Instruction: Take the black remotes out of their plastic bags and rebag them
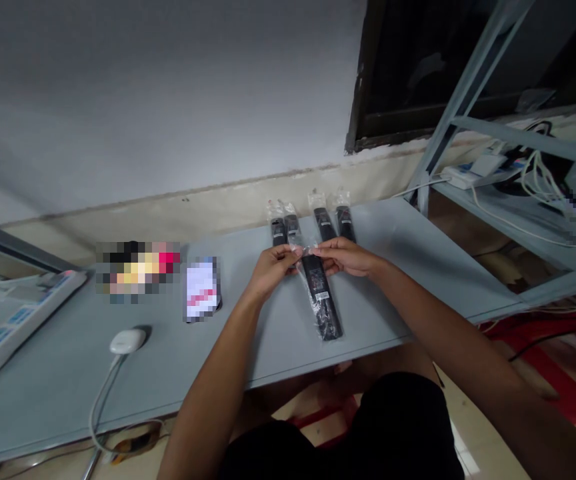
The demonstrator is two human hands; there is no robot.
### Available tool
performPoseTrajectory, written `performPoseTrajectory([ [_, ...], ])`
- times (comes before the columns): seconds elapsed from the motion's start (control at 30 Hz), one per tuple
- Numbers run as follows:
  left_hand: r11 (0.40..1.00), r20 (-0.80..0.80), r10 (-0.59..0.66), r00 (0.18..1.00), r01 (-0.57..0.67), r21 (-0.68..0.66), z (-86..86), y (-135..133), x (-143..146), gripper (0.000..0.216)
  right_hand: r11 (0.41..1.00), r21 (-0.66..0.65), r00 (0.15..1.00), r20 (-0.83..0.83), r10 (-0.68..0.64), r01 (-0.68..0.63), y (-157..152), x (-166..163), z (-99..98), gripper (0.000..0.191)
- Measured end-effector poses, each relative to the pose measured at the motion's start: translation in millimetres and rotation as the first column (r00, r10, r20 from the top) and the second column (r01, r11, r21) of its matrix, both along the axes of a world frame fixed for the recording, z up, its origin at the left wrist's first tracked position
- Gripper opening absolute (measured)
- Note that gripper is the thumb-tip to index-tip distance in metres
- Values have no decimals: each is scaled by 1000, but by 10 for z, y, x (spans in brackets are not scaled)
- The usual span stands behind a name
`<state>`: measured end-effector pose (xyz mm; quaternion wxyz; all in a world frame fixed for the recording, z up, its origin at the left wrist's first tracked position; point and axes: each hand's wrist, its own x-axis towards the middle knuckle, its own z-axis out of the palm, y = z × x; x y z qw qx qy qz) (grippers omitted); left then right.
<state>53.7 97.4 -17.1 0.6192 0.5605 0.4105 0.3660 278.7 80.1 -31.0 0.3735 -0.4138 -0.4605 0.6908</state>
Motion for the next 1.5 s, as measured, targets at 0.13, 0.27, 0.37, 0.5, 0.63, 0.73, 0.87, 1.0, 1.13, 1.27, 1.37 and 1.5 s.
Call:
performPoseTrajectory([
  [0.13,997,33,-41,999,43,-57,23,-10,-9,53,999,17,999,-10,-45,45,2,9,4,22],
  [0.27,998,86,-6,996,11,-62,27,-14,-27,46,1000,17,999,-41,-18,18,-2,19,21,26],
  [0.37,999,143,-23,989,29,-45,33,-13,-29,41,998,55,995,-90,-31,36,4,29,24,31],
  [0.5,1000,142,-17,990,14,19,47,-14,-17,29,988,115,992,-91,-93,103,30,35,3,16],
  [0.63,996,58,-42,997,38,79,38,-26,1,25,987,134,994,-77,-74,83,26,43,11,20],
  [0.73,988,-3,-22,1000,23,150,-3,-38,29,33,980,175,995,-39,-87,92,13,41,19,30],
  [0.87,939,-145,8,989,42,341,-101,-31,73,39,962,257,994,31,-107,96,35,39,-26,38],
  [1.0,849,-241,95,966,48,526,-183,-9,82,41,949,297,991,52,-127,106,86,54,-96,39],
  [1.13,609,-357,197,913,172,775,-186,-25,72,37,926,317,971,51,-233,206,129,61,-125,39],
  [1.27,493,-566,134,813,441,750,-134,-110,98,59,879,336,934,-4,-357,338,168,82,-131,40],
  [1.37,471,-696,66,715,593,654,-90,-182,120,105,842,345,902,-28,-431,414,195,110,-143,40],
  [1.5,444,-763,50,644,670,595,-66,-213,102,104,853,325,903,-8,-430,409,213,130,-149,41],
])
